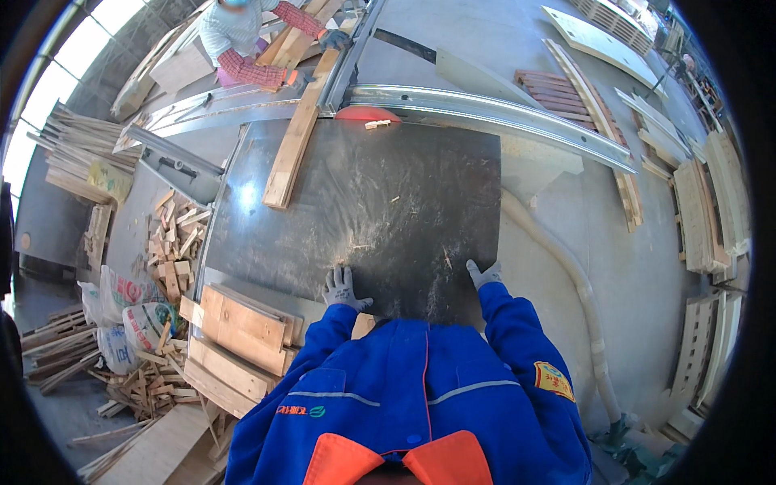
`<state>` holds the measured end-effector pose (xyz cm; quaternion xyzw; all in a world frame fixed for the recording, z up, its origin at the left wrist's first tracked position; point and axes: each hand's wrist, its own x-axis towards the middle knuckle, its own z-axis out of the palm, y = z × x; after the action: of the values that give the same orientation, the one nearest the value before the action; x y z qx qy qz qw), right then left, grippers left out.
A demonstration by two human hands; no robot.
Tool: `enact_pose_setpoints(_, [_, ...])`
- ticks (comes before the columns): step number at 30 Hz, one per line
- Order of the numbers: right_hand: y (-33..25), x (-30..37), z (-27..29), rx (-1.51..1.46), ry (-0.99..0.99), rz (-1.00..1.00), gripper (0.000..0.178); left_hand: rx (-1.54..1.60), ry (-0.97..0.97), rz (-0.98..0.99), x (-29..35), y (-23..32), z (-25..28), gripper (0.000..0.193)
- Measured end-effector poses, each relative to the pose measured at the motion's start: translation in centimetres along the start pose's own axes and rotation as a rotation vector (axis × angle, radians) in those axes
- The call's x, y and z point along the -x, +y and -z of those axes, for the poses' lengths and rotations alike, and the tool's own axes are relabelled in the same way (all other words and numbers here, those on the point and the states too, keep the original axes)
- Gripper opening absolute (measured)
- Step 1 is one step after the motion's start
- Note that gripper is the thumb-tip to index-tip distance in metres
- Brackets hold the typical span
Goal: The person repeatedly picks up small wooden planks from a table saw and stacks them on the floor. The camera wearer handles the planks one at a time, placing them in a growing pile. Another worker is visible in the background also handling wood.
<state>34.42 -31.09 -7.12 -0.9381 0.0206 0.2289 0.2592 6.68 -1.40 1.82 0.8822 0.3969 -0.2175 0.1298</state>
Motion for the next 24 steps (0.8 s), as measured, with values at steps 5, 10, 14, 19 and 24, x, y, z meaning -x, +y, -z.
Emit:
enact_pose_setpoints(5, [0.0, 0.0, -0.2, 0.006, -0.014, -0.025, 0.118, 0.006, -0.004, 0.009, 0.0, 0.0, -0.1, 0.117])
enact_pose_setpoints(10, [1.1, -1.1, -0.8, 0.013, -0.008, 0.023, 0.120, 0.063, 0.038, 0.000, -0.2, -0.3, -0.8, 0.119])
enact_pose_setpoints(14, [1.5, -1.0, -1.4, 0.063, 0.097, 0.044, 0.111, 0.070, 0.069, -0.022, -0.3, -0.2, -1.1, 0.119])
enact_pose_setpoints(19, [-1.2, 1.8, 0.2, -0.014, 0.127, -0.047, 0.099, 0.062, 0.077, -0.010, -0.5, -0.2, -1.4, 0.119])
enact_pose_setpoints(24, [-2.1, 2.6, 0.1, 0.054, 0.160, -0.067, 0.094, 0.164, 0.276, 0.090, -2.7, -1.4, -1.0, 0.119])
